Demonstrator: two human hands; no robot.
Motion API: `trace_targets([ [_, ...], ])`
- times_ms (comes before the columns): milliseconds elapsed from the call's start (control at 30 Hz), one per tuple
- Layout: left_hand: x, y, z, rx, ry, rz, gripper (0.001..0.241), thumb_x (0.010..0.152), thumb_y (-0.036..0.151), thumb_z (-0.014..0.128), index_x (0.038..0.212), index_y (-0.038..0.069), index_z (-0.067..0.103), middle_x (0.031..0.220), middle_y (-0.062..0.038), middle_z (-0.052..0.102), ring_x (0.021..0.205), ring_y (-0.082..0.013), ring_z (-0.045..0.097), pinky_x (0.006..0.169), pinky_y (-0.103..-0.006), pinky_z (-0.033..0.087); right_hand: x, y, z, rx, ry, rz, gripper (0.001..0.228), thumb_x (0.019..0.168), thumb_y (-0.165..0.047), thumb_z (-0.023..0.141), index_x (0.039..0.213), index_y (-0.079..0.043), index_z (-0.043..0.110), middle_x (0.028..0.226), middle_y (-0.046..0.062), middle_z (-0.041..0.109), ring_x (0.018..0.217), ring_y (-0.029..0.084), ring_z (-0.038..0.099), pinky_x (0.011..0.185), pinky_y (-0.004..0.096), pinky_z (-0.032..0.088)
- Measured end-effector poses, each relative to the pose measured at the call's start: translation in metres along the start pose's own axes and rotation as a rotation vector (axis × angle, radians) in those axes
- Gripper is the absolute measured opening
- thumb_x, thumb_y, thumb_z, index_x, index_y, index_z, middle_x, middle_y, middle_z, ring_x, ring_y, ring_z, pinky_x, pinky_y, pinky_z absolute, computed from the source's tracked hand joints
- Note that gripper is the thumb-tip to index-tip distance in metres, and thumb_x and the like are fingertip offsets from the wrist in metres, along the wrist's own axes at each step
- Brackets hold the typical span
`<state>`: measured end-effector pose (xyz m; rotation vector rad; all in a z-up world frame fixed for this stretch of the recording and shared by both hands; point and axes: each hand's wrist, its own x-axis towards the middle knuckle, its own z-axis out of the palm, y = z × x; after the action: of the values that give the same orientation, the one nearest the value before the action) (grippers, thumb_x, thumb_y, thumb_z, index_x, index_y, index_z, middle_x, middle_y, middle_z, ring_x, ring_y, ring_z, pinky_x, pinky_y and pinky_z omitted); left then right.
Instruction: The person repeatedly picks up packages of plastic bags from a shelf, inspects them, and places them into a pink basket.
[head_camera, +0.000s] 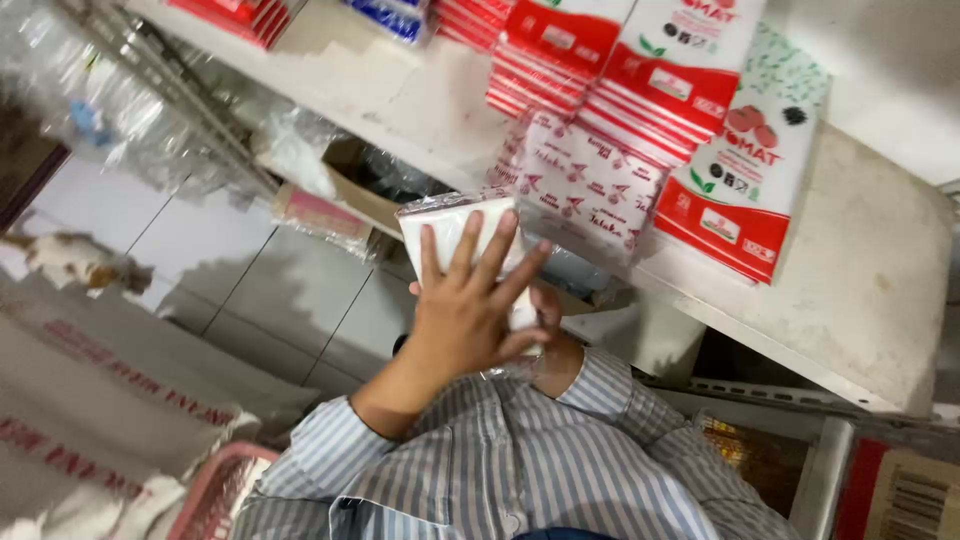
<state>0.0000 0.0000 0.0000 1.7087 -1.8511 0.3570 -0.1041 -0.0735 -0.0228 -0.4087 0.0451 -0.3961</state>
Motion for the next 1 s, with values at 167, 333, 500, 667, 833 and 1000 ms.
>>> trace_targets([
  [167, 0.025, -0.078, -0.014, -0.081, 0.002, -0.195, 0.089, 0.096, 0.067, 0.052, 0.162, 0.012, 0.03, 0.169, -0.028, 0.018, 0.156, -0.0522, 0.013, 0.12, -0.0751, 0.009, -0.003, -0.034, 0.014, -0.24, 0.025, -0.221, 0.094, 0.084, -0.041, 0.077, 0.164, -0.021, 0.031, 0.164, 0.016, 0.035, 0.148, 0.033, 0.041, 0.12, 0.05, 0.039],
  [333, 0.049, -0.109, -0.004, -0.462, 0.091, -0.13, 0.081, 0.108, 0.057, 0.041, 0.167, 0.004, 0.023, 0.174, -0.026, 0.021, 0.162, -0.0466, 0.019, 0.131, -0.062, 0.015, -0.016, -0.12, 0.043, -1.299, -0.044, -0.828, 0.093, 0.084, -0.033, 0.079, 0.166, -0.028, 0.035, 0.17, 0.011, 0.031, 0.157, 0.028, 0.033, 0.129, 0.047, 0.03],
  [500, 0.077, -0.113, 0.036, -0.819, 0.047, -0.059, 0.077, 0.112, 0.049, 0.042, 0.167, 0.0, 0.019, 0.176, -0.025, 0.022, 0.166, -0.0428, 0.022, 0.138, -0.0524, 0.018, 0.004, -0.154, 0.025, -2.487, 0.126, -0.455, 0.085, 0.075, -0.028, 0.081, 0.152, -0.038, 0.048, 0.163, 0.003, 0.042, 0.142, 0.026, 0.042, 0.123, 0.053, 0.035],
  [667, 0.097, -0.101, 0.051, -0.786, -0.2, 0.028, 0.094, 0.09, 0.032, 0.076, 0.16, -0.004, 0.024, 0.167, -0.034, 0.013, 0.156, -0.0497, 0.018, 0.125, -0.0541, 0.025, 0.003, -0.119, -0.001, -2.727, 0.467, -0.339, 0.074, 0.079, -0.035, 0.081, 0.15, -0.031, 0.058, 0.161, 0.003, 0.045, 0.149, 0.031, 0.041, 0.124, 0.059, 0.026],
  [833, 0.105, -0.103, 0.061, -0.633, -0.194, 0.11, 0.097, 0.083, 0.028, 0.088, 0.157, -0.002, 0.034, 0.166, -0.035, 0.015, 0.154, -0.0488, 0.028, 0.124, -0.0563, 0.029, -0.011, -0.116, -0.018, -2.691, 0.647, -0.52, 0.072, 0.079, -0.053, 0.083, 0.142, -0.023, 0.064, 0.153, 0.005, 0.055, 0.144, 0.03, 0.047, 0.125, 0.057, 0.029],
  [1000, 0.11, -0.103, 0.063, -0.623, -0.199, 0.085, 0.1, 0.081, 0.029, 0.091, 0.157, -0.002, 0.033, 0.165, -0.035, 0.016, 0.152, -0.0494, 0.03, 0.124, -0.0568, 0.029, -0.003, -0.122, -0.025, -2.622, 0.62, -0.624, 0.078, 0.074, -0.061, 0.084, 0.139, -0.021, 0.066, 0.149, 0.007, 0.057, 0.143, 0.032, 0.048, 0.123, 0.057, 0.031],
])
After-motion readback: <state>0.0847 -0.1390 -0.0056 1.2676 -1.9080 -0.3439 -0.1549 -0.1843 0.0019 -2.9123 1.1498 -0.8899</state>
